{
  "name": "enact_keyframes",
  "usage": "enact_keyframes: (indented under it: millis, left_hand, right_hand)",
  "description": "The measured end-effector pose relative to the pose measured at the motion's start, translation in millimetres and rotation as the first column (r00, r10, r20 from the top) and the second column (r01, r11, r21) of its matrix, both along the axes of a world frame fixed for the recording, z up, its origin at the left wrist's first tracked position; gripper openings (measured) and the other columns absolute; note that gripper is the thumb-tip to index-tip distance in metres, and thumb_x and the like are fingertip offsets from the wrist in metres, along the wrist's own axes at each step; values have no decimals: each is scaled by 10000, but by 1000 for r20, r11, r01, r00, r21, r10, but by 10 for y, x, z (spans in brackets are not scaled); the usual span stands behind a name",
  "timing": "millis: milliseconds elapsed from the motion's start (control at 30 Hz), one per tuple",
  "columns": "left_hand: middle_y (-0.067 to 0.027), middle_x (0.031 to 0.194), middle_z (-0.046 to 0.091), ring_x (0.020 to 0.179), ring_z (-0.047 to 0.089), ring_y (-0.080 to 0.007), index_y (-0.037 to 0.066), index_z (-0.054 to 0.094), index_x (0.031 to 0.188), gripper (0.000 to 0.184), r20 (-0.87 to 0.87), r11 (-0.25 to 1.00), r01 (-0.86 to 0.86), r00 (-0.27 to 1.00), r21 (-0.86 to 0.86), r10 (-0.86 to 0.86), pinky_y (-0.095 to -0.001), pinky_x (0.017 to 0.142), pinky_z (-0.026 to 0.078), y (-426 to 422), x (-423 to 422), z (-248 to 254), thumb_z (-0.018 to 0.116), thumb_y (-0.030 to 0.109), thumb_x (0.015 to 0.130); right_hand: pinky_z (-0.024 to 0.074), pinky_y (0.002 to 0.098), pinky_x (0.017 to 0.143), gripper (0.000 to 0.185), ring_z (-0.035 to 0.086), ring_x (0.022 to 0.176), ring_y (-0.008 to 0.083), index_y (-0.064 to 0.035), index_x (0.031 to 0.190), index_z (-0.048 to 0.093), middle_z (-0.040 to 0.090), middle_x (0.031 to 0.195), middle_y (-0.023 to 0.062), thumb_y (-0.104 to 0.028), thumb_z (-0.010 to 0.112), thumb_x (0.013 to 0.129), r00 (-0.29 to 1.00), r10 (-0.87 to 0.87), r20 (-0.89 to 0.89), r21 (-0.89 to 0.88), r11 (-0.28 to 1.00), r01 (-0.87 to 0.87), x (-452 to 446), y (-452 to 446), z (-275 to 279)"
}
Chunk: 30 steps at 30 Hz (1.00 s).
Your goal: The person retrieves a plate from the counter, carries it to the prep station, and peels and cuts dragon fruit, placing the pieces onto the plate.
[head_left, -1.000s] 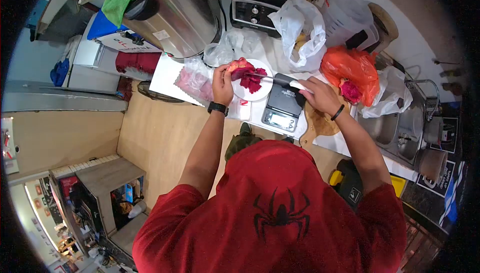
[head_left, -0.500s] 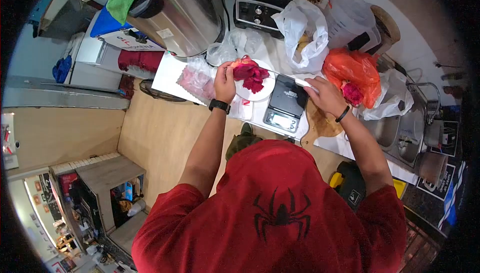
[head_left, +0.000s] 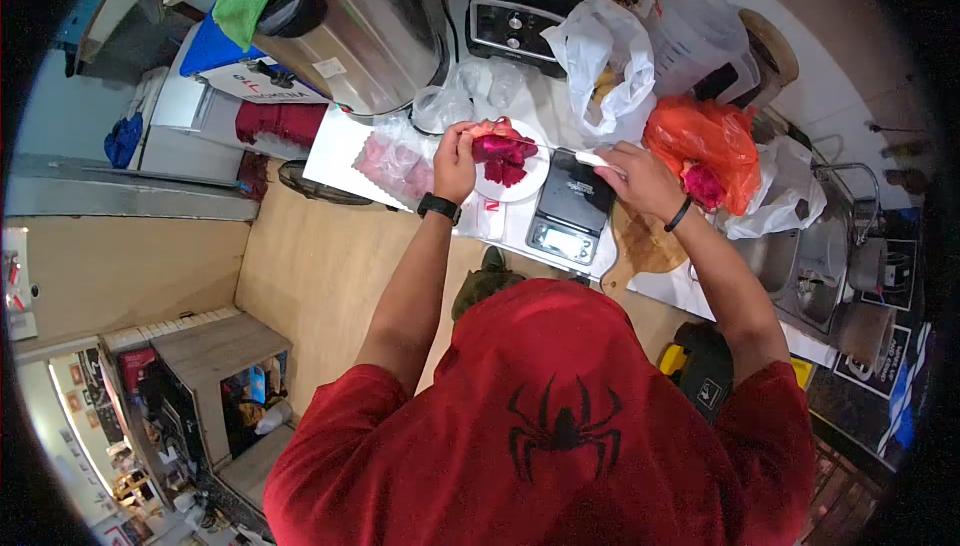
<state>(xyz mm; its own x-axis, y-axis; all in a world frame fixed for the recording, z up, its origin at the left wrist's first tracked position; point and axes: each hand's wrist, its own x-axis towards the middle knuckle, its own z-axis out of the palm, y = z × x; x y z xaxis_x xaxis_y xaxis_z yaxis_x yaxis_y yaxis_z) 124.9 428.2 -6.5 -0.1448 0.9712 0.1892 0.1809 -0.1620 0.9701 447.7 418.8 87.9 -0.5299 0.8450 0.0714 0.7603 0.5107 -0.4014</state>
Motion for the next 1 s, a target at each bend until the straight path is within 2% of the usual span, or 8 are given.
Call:
enact_keyframes:
  millis: [200,367,567,733,867,1000]
  left_hand:
    - [-96,1033,626,875,583,-173,21,562,1140,209,30,998,-54,998,23,53,-282,816,480,70,-4,-77,451,92,978]
    - [-104,1053,622,887,586,-182,19,555,1148,211,104,995,-95,990,5,94,-287,829,482,13,10,24,455,94,978]
    - [-95,1093,616,918,572,-154,28,534,1187,224,38,989,-113,993,95,110,-258,838,471,41,-45,-171,448,103,994]
    - [-103,1104,617,924,580,-153,27,540,1190,230,166,988,-137,978,77,123,-259,845,476,71,-69,-243,465,131,999]
    - [-107,1118,619,937,586,-154,25,560,1178,238,285,980,-191,938,-56,199,-261,842,486,45,-63,-35,483,163,1000]
    - [-105,1101,629,933,591,-154,21,580,1163,247,197,974,-219,954,-51,224,-261,827,492,44,-50,40,497,185,997]
  right_hand:
    - [499,379,676,282,602,759,307,-97,1141,641,588,950,68,-267,568,928,1000,-1,11,75,997,0,-38,37,-94]
    - [483,356,684,280,581,770,297,-76,1164,640,585,942,88,-210,577,926,999,15,29,74,997,-17,-5,30,-126]
    - [483,351,683,280,580,767,285,-80,1164,643,576,935,83,-206,592,920,999,10,42,56,998,-12,35,-89,-103]
    - [482,353,686,287,577,765,284,-76,1168,640,581,925,87,-213,595,920,1000,-29,3,25,999,28,30,-159,-61]
    - [484,358,695,291,583,774,292,-60,1169,633,595,920,101,-207,590,922,993,-78,-93,-21,997,77,29,-156,27]
    - [487,371,692,278,593,783,313,-42,1143,636,613,936,110,-205,584,923,994,-101,-39,34,994,102,-78,-137,123]
